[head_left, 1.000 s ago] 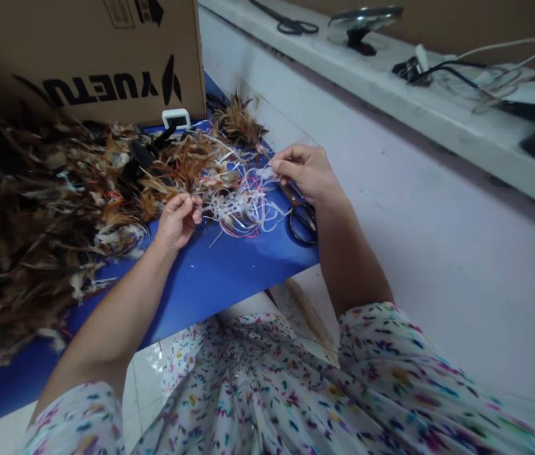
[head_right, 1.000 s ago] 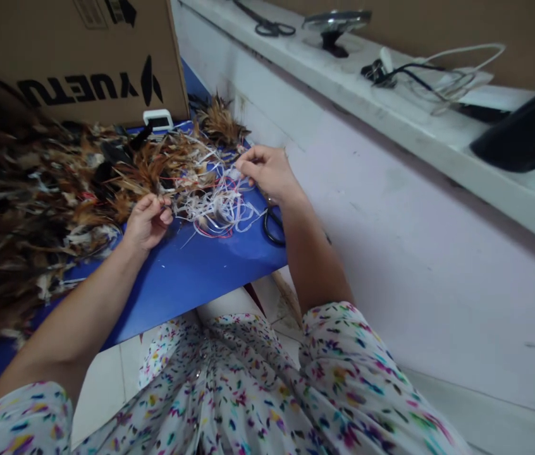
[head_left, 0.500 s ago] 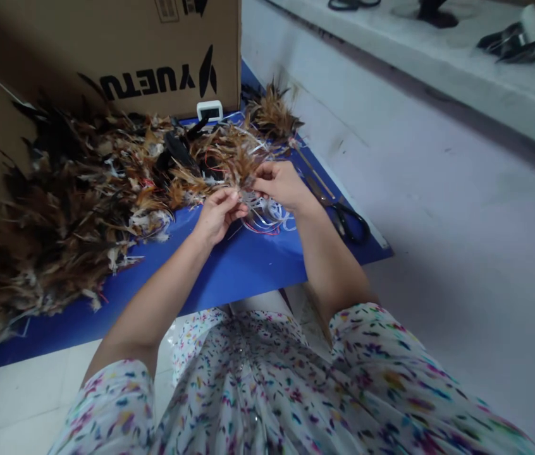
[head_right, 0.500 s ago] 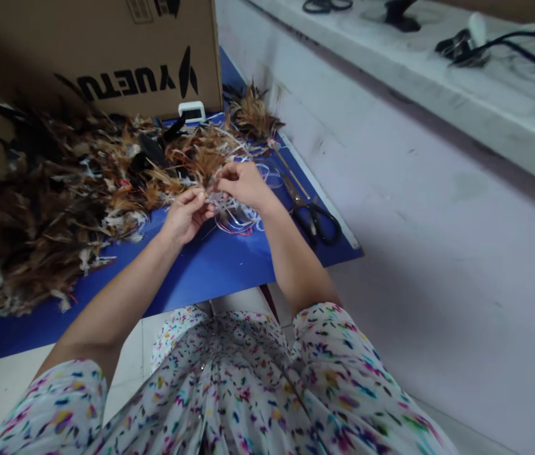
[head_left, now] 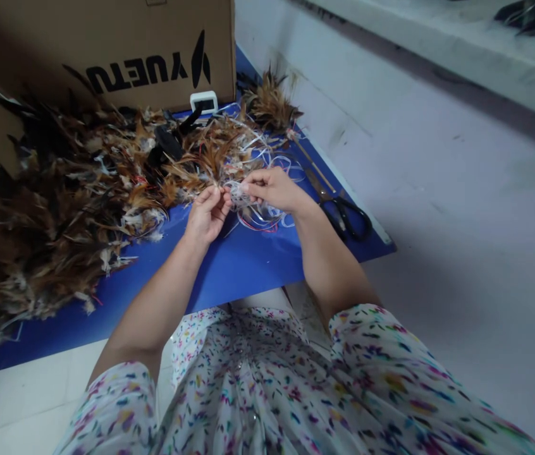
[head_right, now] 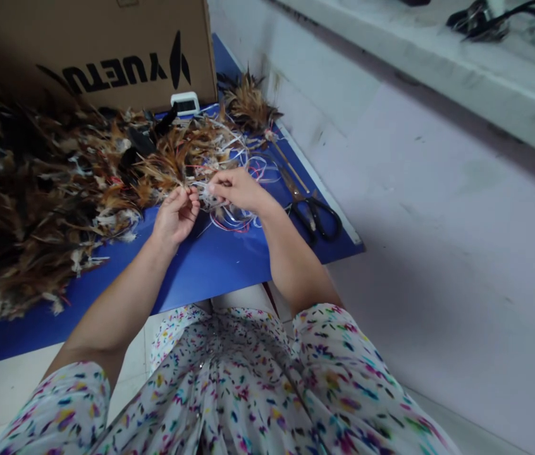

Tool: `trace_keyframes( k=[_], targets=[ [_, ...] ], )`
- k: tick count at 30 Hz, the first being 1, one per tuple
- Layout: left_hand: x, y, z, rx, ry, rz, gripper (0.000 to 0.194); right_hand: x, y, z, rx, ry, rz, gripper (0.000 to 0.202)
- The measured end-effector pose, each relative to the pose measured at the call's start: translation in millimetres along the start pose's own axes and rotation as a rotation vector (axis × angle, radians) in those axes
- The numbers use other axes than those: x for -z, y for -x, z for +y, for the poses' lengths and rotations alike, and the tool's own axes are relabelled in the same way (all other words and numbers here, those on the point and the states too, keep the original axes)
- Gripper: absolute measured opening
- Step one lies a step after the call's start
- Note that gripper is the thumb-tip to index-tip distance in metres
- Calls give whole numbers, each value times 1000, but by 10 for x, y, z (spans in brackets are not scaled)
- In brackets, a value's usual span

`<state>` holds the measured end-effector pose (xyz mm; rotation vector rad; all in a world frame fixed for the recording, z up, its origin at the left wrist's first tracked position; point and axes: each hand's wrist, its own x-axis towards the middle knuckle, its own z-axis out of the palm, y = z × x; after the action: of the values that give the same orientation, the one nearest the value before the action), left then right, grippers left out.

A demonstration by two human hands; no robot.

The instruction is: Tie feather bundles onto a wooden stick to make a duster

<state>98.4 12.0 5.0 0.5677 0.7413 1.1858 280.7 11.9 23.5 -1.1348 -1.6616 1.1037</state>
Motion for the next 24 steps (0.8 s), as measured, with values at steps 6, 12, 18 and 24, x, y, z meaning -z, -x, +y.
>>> trace_keyframes(
  k=[6,12,18,24],
  targets=[
    [73,-49,43,-31,24,13,22,87,-5,-33,-41,-35,222,30],
    [108,-81,37,-42,19,0,22,181,-21,24,-62,-68,326,35],
    [138,-102,59,-67,24,21,21,266,-47,80,-55,-73,448,31],
    [161,-124,67,-82,30,10,21,380,-116,228,-81,-64,595,24]
  ],
)
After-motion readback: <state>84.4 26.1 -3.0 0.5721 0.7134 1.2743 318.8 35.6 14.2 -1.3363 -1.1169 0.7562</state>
